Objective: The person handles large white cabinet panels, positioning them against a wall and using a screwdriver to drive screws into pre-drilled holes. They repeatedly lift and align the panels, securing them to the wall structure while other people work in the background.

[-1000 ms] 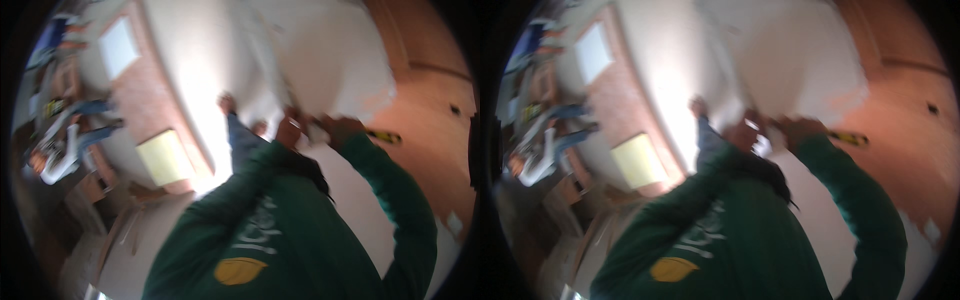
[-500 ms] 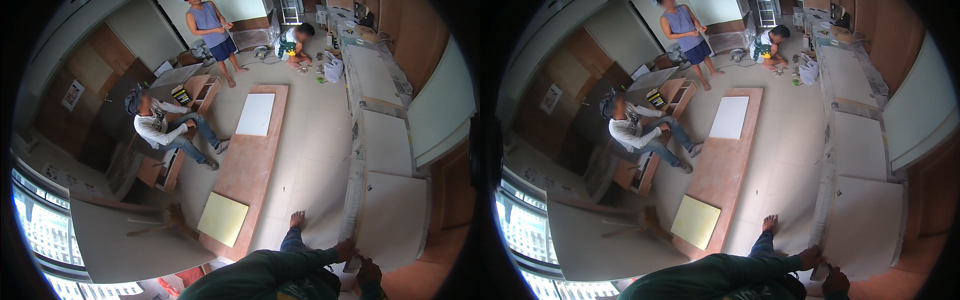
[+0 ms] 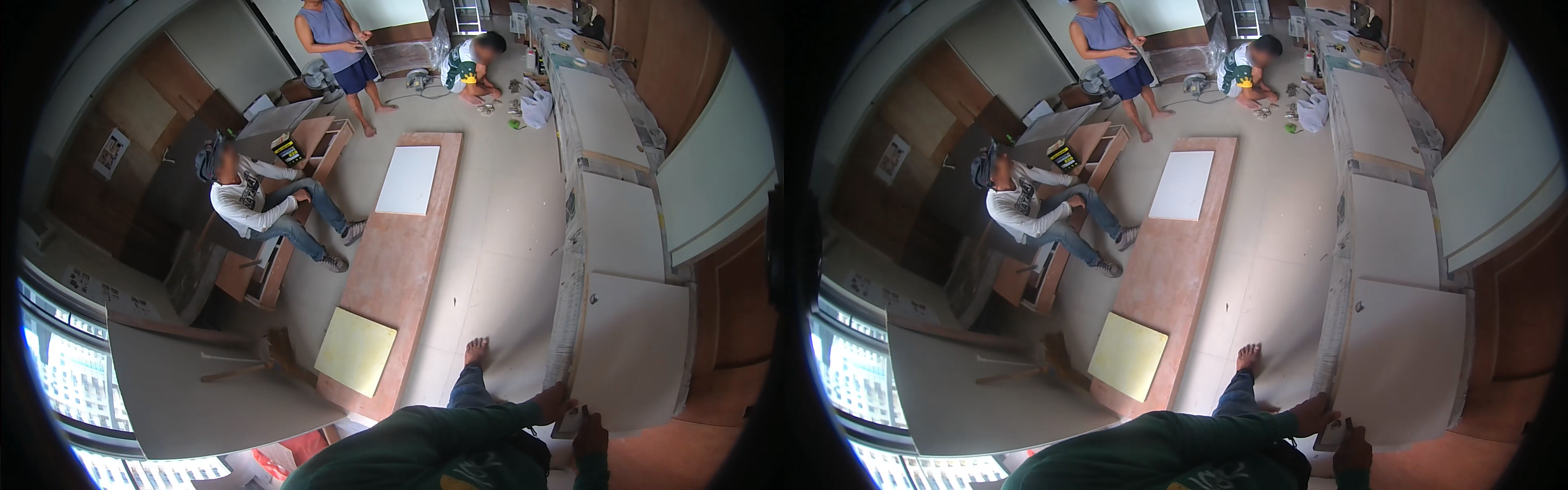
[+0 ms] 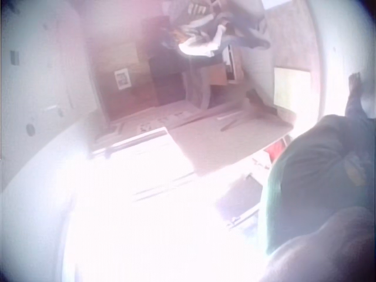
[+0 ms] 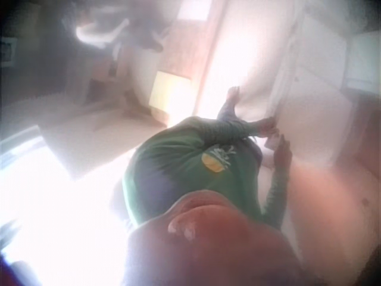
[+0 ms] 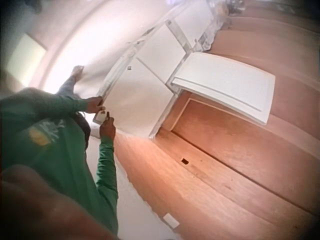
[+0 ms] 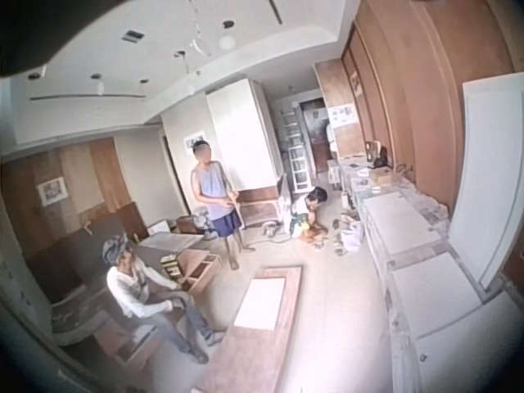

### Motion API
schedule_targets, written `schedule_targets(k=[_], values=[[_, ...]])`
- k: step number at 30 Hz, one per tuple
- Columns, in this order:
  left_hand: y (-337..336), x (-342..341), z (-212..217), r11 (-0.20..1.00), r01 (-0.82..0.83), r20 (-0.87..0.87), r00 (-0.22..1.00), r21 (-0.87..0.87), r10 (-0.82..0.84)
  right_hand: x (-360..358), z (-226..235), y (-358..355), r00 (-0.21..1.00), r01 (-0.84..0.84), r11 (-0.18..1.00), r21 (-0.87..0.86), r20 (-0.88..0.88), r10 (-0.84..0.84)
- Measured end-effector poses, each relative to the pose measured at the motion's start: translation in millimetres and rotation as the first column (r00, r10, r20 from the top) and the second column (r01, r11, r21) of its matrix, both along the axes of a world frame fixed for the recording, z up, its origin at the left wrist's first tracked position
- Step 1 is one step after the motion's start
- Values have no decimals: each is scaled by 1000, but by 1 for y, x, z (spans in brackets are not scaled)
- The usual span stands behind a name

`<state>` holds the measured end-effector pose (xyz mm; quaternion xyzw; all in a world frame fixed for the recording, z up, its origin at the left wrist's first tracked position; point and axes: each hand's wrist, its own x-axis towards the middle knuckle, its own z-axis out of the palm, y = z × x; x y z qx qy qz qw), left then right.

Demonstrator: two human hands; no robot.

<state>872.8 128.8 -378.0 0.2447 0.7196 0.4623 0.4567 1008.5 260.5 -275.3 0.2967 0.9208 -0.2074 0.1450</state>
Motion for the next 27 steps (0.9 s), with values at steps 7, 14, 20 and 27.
schedule_targets(k=[7, 14, 20, 27], values=[[5, 2, -29, 994, 74, -11, 997, -84, -75, 6, -7, -4, 988, 114, 985, -130, -91, -126], [19, -36, 2, 946, 318, 161, 939, -65, -305, -1, -1, 1, 991, 136, 989, -60, -1, -136], [8, -35, 30, 975, 209, 225, 956, -81, -187, -2, -5, -5, 989, 141, 989, -53, -38, -143], [9, -36, 25, 971, 233, 271, 939, -51, -211, 2, -9, -2, 990, 107, 992, -69, -90, -113]])
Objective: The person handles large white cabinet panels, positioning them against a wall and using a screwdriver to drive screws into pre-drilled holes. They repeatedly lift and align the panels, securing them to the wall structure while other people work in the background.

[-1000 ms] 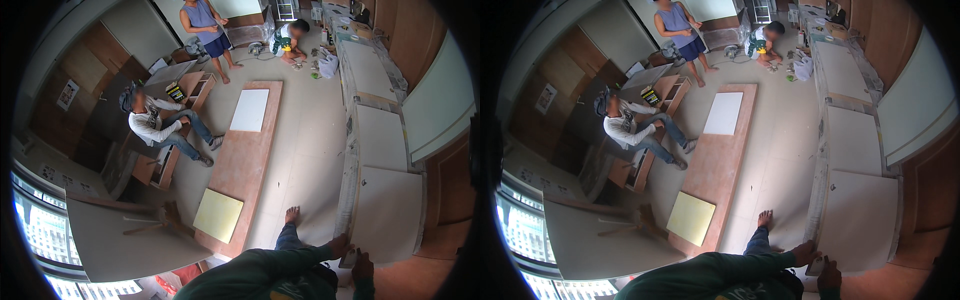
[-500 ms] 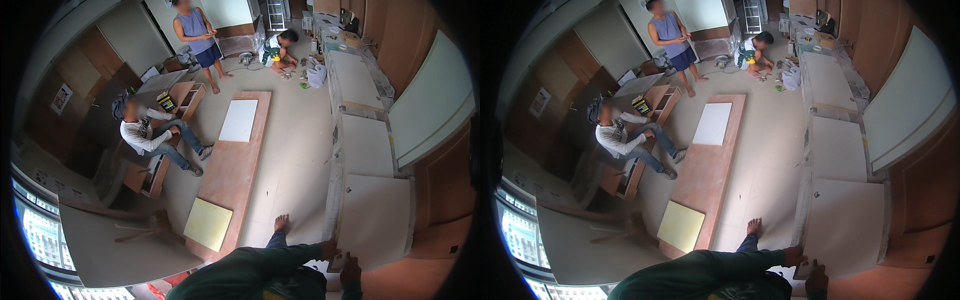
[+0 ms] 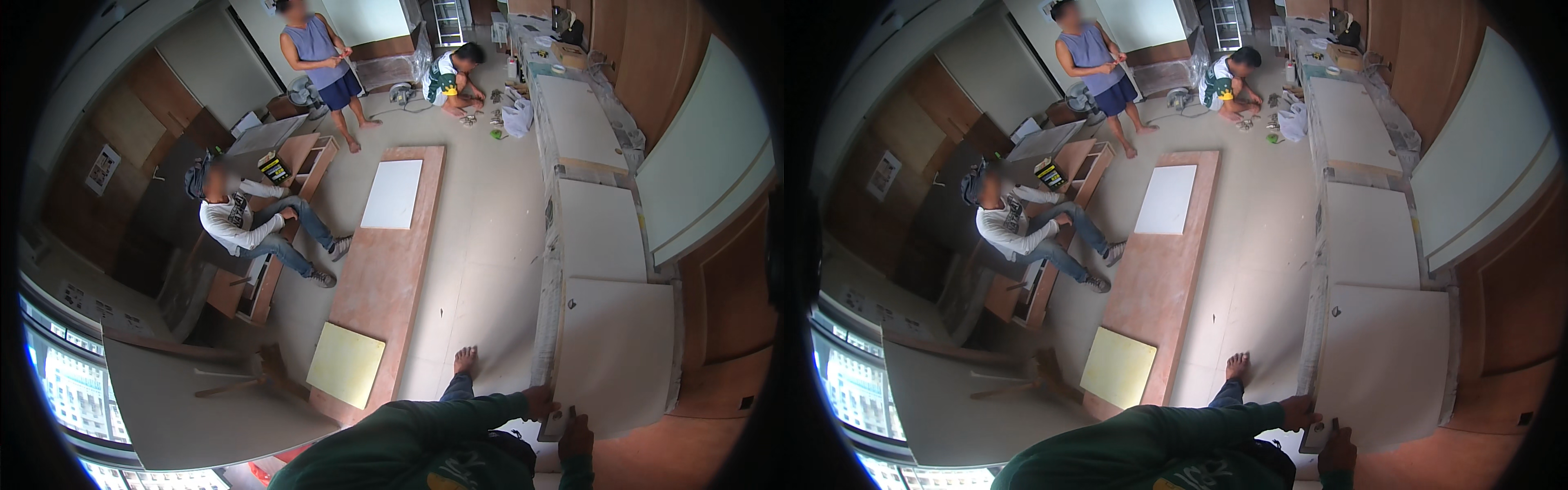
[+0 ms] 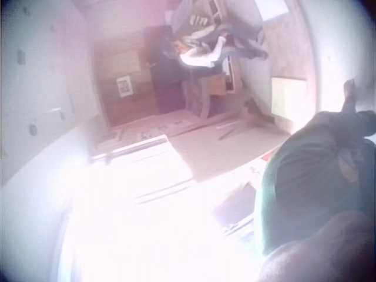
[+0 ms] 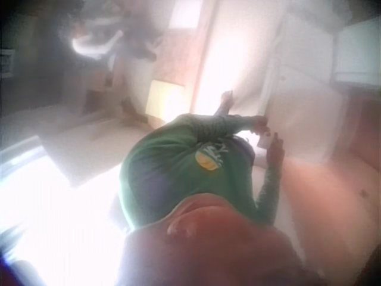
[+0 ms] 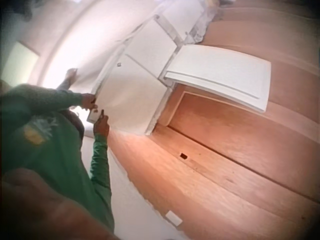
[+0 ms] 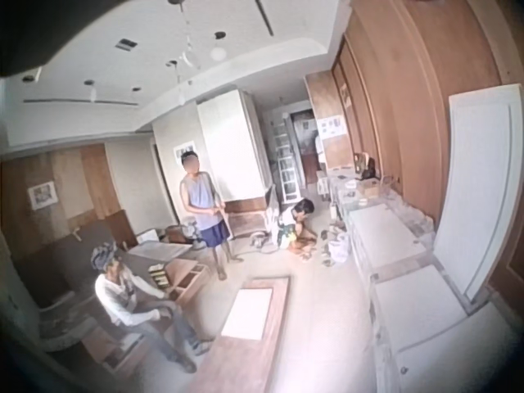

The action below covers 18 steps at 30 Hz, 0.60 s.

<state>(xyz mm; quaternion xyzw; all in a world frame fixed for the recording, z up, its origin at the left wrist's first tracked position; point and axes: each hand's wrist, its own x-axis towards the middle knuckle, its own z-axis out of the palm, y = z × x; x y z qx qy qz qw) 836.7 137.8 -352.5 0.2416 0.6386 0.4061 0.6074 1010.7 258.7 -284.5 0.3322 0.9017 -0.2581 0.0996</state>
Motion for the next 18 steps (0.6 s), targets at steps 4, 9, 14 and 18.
schedule_targets(k=[4, 9, 14, 18], values=[[0, -2, 11, 998, -15, -3, 1000, -60, 15, -1, -1, 2, 1000, -15, 1000, -4, 21, 15], [3, 1, -2, 999, -4, -60, 998, -44, 1, -6, 5, -1, 996, 17, 1000, 8, 83, -18], [5, 2, -12, 1000, 24, -92, 995, -8, -25, -2, 1, 0, 1000, -2, 1000, 12, 14, 2], [1, 1, 3, 999, -26, -93, 995, -23, 24, -2, -2, 0, 999, -19, 1000, 2, -27, 19]])
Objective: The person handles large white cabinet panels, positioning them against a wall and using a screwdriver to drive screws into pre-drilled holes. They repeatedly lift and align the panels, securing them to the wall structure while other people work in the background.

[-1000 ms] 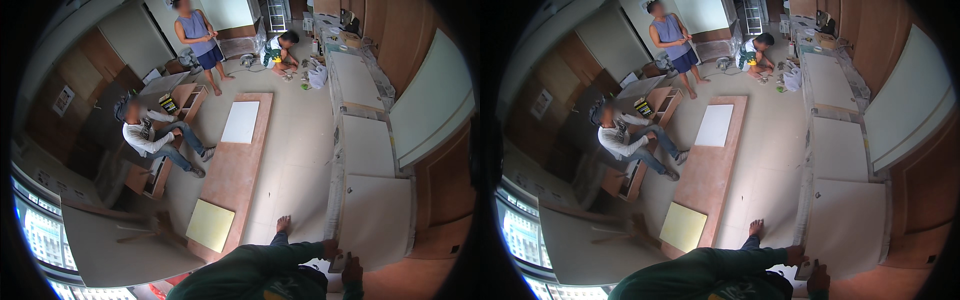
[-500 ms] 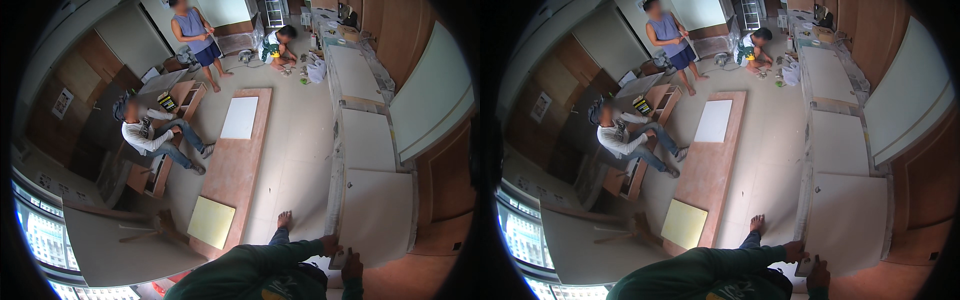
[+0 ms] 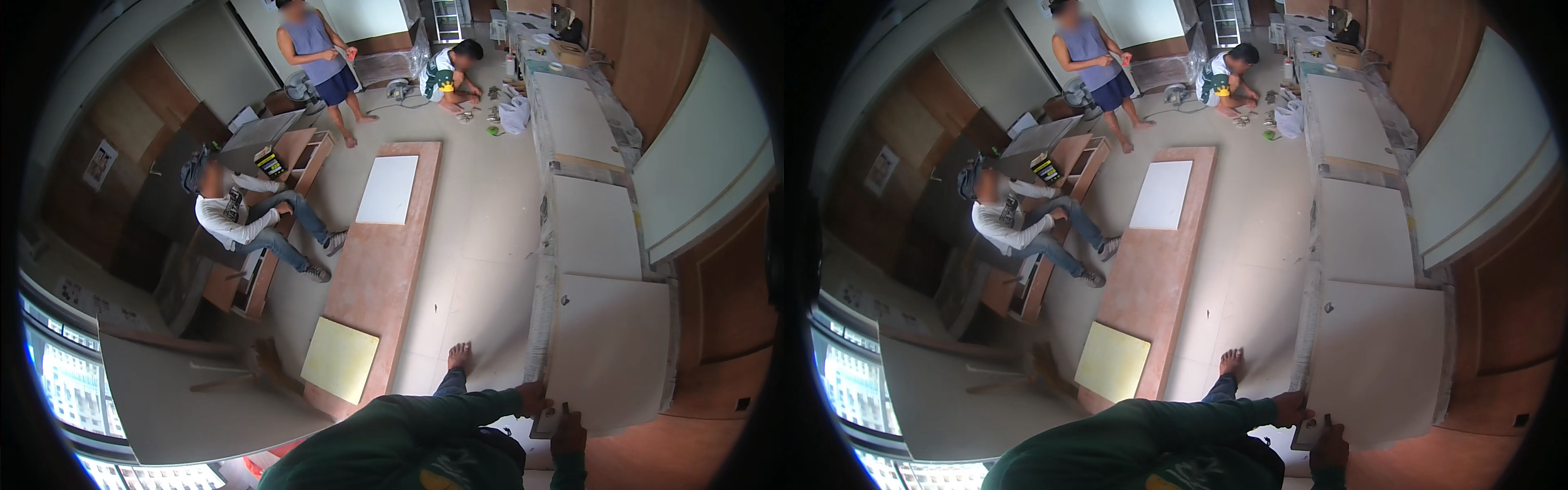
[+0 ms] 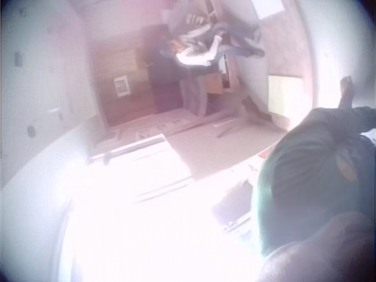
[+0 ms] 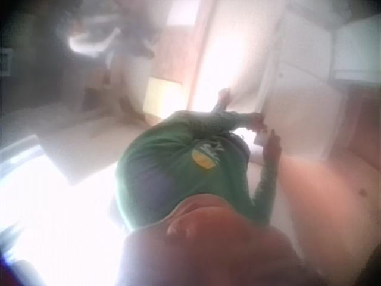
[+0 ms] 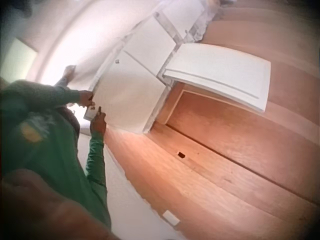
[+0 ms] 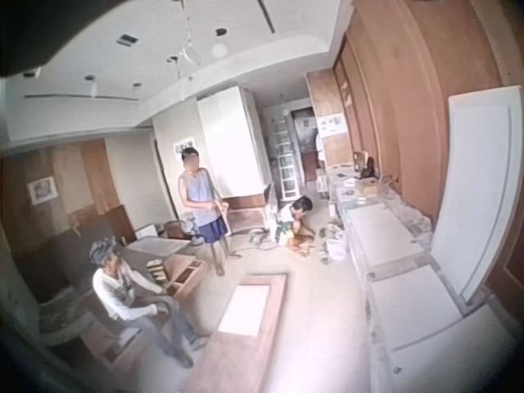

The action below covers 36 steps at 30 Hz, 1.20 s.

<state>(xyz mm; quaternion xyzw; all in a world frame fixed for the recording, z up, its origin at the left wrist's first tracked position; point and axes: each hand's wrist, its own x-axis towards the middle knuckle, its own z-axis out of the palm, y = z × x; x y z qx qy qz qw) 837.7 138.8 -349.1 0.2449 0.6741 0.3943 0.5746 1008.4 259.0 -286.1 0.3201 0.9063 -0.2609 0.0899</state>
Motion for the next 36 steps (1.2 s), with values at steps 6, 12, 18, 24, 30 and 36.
schedule_targets(k=[6, 12, 18, 24, 30, 36], values=[[7, -5, 14, 992, 85, 43, 996, -97, -81, -9, 14, 0, 999, 26, 999, -23, 31, -25], [8, -3, 13, 994, 78, 25, 997, -71, -76, -8, 9, 2, 998, 57, 996, -64, 34, -55], [4, 10, 9, 995, 45, -136, 989, -90, -57, -9, 8, -3, 993, 101, 994, -48, 67, -98], [0, 23, -36, 999, 22, -220, 975, -30, -28, -6, -1, -8, 989, 49, 999, 1, 143, -48], [2, 20, -48, 961, 212, 83, 970, 180, -229, 15, -26, 5, 932, -352, 867, 352, 43, 361], [-19, -19, -6, 993, -117, 331, 938, 26, 102, 3, 24, 0, 975, 116, 991, -61, -182, -126]])
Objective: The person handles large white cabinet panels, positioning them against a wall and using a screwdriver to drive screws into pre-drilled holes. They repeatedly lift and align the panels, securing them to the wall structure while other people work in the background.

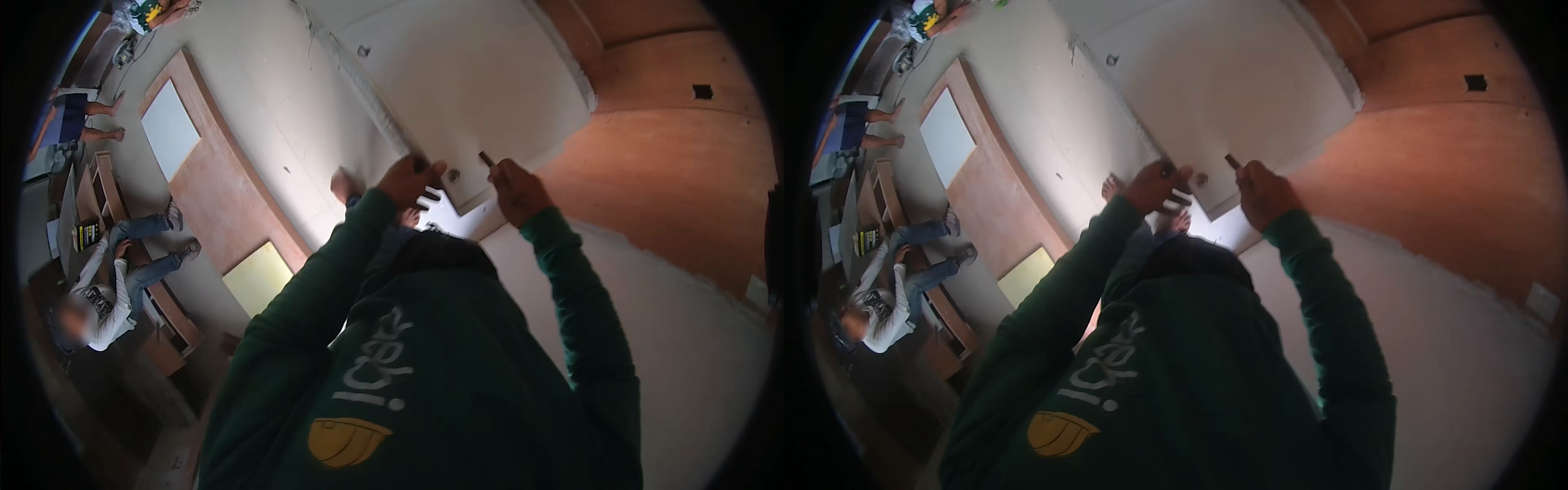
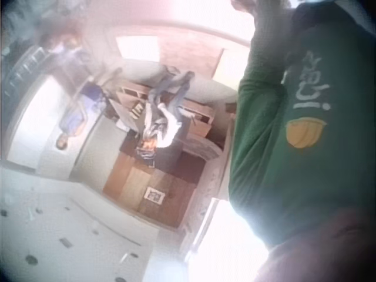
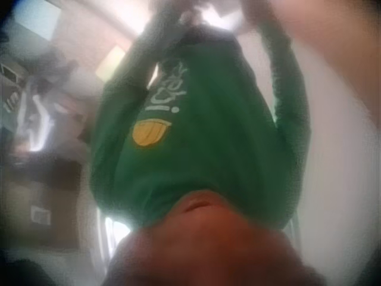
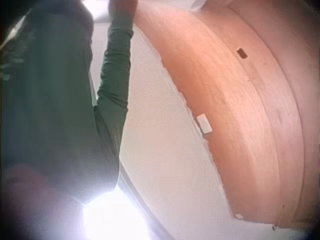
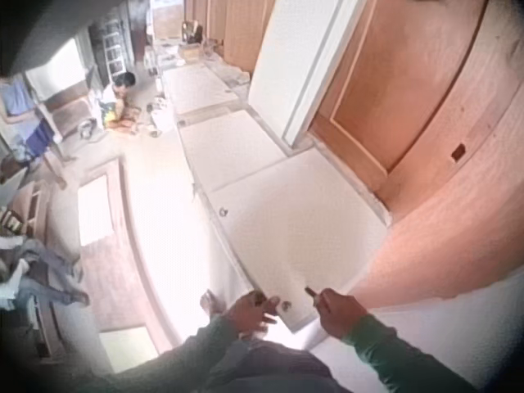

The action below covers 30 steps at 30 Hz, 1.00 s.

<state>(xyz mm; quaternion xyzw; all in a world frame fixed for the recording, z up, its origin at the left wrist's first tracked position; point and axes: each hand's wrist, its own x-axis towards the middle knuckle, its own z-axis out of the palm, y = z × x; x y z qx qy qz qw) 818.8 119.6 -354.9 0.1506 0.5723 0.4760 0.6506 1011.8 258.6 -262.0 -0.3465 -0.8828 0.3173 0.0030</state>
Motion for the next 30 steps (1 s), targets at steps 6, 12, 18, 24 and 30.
schedule_targets(k=[6, 12, 18, 24, 30], values=[[32, -17, 13, 969, 214, 18, 977, -122, -214, 10, 2, -16, 937, -37, 999, 0, 347, 35], [26, 2, -15, 989, 97, -167, 979, -115, -116, -11, -2, -30, 875, -192, 981, 34, 458, 156], [36, 4, -13, 976, 196, -421, 881, -93, -217, -1, -17, -25, 912, -270, 960, 75, 341, 230], [35, -5, 4, 962, 199, -584, 765, -186, -271, -10, -15, -22, 853, -197, 980, -18, 491, 180], [40, -16, -16, 966, 224, -487, 834, -126, -258, -11, -12, -35, 917, -146, 982, 116, 389, 90]])
